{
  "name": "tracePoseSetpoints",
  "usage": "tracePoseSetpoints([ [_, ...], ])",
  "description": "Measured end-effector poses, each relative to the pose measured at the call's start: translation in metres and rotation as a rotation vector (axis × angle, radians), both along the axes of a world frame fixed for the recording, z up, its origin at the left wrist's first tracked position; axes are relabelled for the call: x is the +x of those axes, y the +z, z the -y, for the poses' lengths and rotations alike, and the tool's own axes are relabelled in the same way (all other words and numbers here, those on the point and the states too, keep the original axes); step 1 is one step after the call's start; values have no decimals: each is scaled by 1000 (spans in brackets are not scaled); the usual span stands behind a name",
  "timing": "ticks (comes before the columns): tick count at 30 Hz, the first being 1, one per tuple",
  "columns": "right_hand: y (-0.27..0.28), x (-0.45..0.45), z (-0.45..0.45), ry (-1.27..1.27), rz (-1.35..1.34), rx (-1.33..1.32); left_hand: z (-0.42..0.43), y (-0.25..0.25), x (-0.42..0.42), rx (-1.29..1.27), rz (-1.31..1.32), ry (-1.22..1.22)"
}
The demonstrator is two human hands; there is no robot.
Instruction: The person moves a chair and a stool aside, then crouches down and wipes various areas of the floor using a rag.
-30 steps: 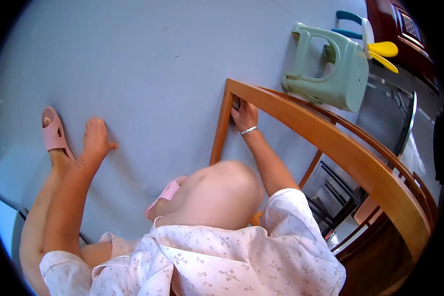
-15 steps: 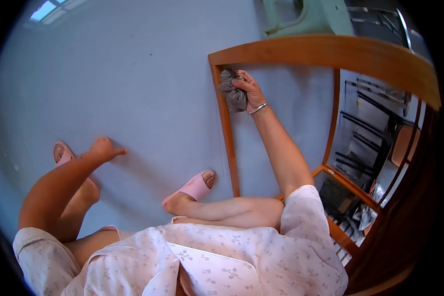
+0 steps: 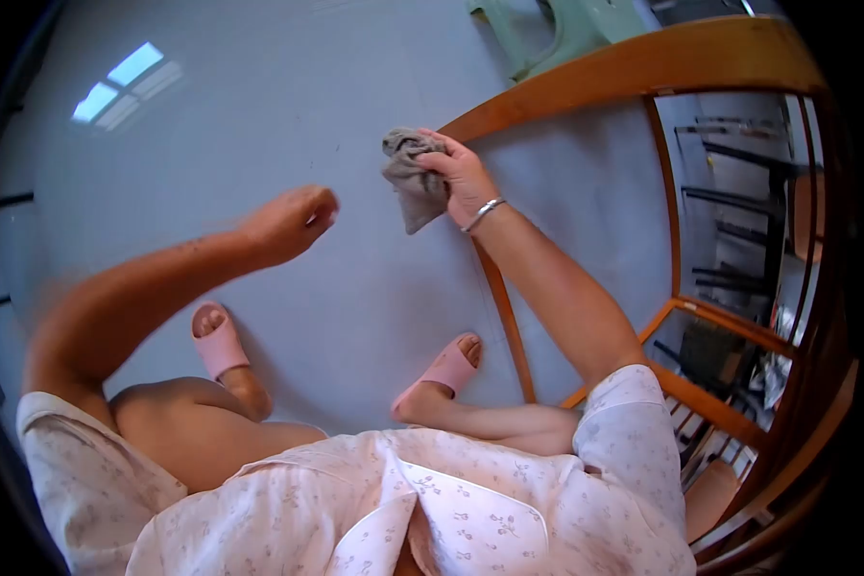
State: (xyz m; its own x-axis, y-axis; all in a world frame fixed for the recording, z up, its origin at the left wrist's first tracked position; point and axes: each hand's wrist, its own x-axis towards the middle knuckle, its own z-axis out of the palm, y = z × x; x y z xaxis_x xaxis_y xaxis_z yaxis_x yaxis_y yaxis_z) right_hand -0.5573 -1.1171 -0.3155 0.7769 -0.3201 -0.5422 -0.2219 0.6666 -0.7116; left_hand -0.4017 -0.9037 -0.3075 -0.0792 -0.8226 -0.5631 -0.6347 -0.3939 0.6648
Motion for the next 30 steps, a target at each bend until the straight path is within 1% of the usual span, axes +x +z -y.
tracePoseSetpoints([
  [2, 2, 14, -24, -163, -56, -135, 16, 9, -10, -505, -42, 464],
  [3, -2, 18, -35, -159, -20, -195, 25, 5, -5, -513, -53, 423],
  [5, -9, 29, -63, -307, 91, -188, 39, -11, 9, -677, -109, 223],
  [6, -12, 30, -74, -326, 88, -189, 45, -24, 20, -405, -321, 379],
  [7, -14, 31, -83, -435, 73, -180, 49, -51, 38, -251, -161, 480],
  [8, -15, 28, -87, -542, 59, -172, 48, -58, 53, -268, -91, 442],
  [9, -19, 23, -91, -558, 53, -171, 49, -64, 61, -280, -23, 404],
  [10, -26, 14, -97, -559, -65, -295, 49, -64, 60, -271, -30, 389],
  [11, -33, 7, -102, -551, -183, -417, 46, -64, 61, -253, 97, 322],
  [12, -40, -5, -104, -526, -233, -498, 45, -62, 64, -237, 225, 256],
  [13, -48, -18, -105, -564, -285, -535, 44, -61, 68, -232, 222, 250],
  [15, -61, -49, -101, -599, -407, -784, 43, -62, 78, -318, 198, 140],
  [16, -66, -62, -99, -610, -475, -921, 40, -67, 82, -314, 194, 139],
  [17, -73, -71, -97, -609, -480, -919, 37, -70, 87, -316, 216, 162],
  [19, -85, -80, -94, -559, -668, -1238, 28, -79, 102, -317, 235, 188],
  [20, -99, -78, -95, -554, -671, -1237, 19, -84, 110, -353, 271, 180],
  [21, -119, -76, -97, -405, -787, -1341, 12, -87, 114, -390, 308, 172],
  [22, -128, -68, -98, -250, -902, -1435, 7, -84, 115, -376, 297, 216],
  [25, -141, -34, -82, -219, -907, -1456, -14, -92, 116, -405, 326, 277],
  [26, -143, -20, -72, -187, -848, -1378, -19, -95, 112, -389, 309, 314],
  [27, -146, -5, -64, -185, -852, -1376, -22, -97, 109, -387, 306, 313],
  [29, -152, 29, -51, -190, -857, -1453, -26, -98, 104, -380, 197, 373],
  [30, -154, 44, -41, -190, -854, -1462, -24, -96, 101, -392, 165, 363],
])
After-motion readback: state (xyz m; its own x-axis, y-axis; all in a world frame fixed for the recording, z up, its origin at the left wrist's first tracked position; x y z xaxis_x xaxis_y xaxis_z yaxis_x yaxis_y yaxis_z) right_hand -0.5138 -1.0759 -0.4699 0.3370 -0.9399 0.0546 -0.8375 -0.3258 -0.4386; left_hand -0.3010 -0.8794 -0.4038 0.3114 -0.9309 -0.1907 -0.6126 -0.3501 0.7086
